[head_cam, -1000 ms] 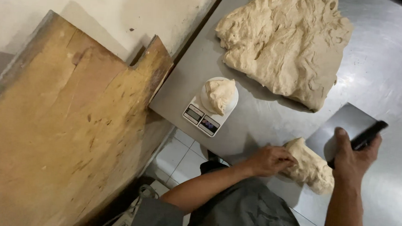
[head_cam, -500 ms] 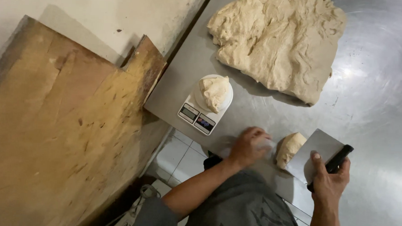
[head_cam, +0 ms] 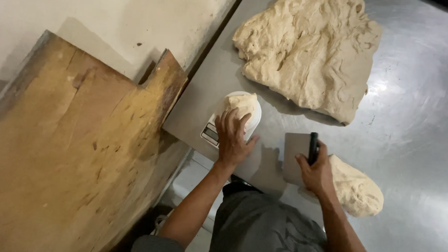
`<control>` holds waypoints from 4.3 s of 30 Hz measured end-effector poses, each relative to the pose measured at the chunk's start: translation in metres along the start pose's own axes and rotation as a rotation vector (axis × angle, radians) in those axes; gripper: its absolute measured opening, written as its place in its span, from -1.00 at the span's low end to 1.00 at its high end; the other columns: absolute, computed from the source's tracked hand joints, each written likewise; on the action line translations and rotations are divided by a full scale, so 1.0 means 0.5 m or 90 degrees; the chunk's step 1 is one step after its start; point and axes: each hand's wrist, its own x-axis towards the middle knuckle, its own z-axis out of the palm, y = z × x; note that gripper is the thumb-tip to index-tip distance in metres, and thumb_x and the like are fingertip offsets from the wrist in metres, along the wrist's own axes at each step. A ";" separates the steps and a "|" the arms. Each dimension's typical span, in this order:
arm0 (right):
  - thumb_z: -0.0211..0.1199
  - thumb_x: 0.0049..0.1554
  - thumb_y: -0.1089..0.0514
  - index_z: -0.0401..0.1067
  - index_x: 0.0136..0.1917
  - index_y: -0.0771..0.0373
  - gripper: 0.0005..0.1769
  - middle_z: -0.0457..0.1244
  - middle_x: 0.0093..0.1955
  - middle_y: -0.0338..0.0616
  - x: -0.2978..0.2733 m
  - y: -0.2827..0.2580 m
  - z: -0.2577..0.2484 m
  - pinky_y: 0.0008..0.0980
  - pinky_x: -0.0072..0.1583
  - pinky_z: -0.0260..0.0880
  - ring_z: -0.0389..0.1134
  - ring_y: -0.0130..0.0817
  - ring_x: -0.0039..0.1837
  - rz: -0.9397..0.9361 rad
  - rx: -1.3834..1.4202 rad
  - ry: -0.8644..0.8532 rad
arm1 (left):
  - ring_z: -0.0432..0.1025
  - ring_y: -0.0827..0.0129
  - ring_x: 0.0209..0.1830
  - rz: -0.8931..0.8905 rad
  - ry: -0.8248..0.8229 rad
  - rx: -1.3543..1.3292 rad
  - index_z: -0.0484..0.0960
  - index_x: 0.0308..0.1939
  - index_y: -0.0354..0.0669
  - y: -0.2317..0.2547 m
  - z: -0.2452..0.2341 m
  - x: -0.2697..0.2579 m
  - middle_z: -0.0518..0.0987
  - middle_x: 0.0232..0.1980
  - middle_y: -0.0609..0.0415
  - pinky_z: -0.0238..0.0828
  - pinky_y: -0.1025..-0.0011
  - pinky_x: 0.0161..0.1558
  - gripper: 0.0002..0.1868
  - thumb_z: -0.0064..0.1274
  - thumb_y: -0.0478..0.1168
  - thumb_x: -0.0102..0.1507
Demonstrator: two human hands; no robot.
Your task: The recorder is portioning a large mass of dough into smaller pieces, weighing them on a digital scale, and shaping them into rounds on a metal workbench.
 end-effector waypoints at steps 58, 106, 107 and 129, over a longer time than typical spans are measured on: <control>0.24 0.25 -0.06 0.47 0.10 0.32 -0.61 0.34 -0.07 -0.15 -0.201 -0.007 -0.160 -0.46 0.00 0.43 0.34 -0.47 -0.02 -0.176 0.475 0.529 | 0.44 0.40 -0.35 -0.290 -0.281 -0.842 0.67 -0.25 -0.41 0.463 0.187 -0.111 0.61 -0.29 -0.06 0.45 0.39 -0.31 -0.61 0.32 -0.06 0.33; -0.07 0.35 0.24 0.52 0.19 0.43 -0.63 0.42 0.21 0.20 -0.291 -0.081 -0.132 -0.14 0.36 0.43 0.44 -0.09 0.31 -0.153 0.675 0.489 | 0.43 -0.10 0.45 0.022 -0.425 -0.757 0.66 0.20 -0.32 0.448 -0.025 -0.056 0.58 0.30 -0.29 0.36 -0.02 0.42 -0.52 0.04 0.04 0.45; -0.04 0.30 0.25 0.46 0.30 0.36 -0.61 0.40 0.25 0.15 -0.292 -0.087 -0.132 -0.16 0.29 0.45 0.44 -0.10 0.29 -0.099 0.629 0.498 | 0.39 -0.09 0.49 0.018 -0.486 -0.759 0.52 0.34 -0.35 0.457 -0.042 -0.040 0.51 0.39 -0.31 0.33 0.02 0.43 -0.44 -0.03 0.04 0.44; -0.15 0.25 -0.62 -0.32 0.75 -0.01 0.08 -0.33 0.78 0.05 -0.364 0.017 -0.369 0.06 0.69 -0.28 -0.27 0.08 0.78 -0.548 0.522 0.338 | 0.47 -0.14 0.34 0.025 -0.490 -0.853 0.56 0.08 -0.46 0.630 0.152 -0.146 0.61 0.26 -0.39 0.31 0.00 0.41 -0.62 0.02 -0.10 0.46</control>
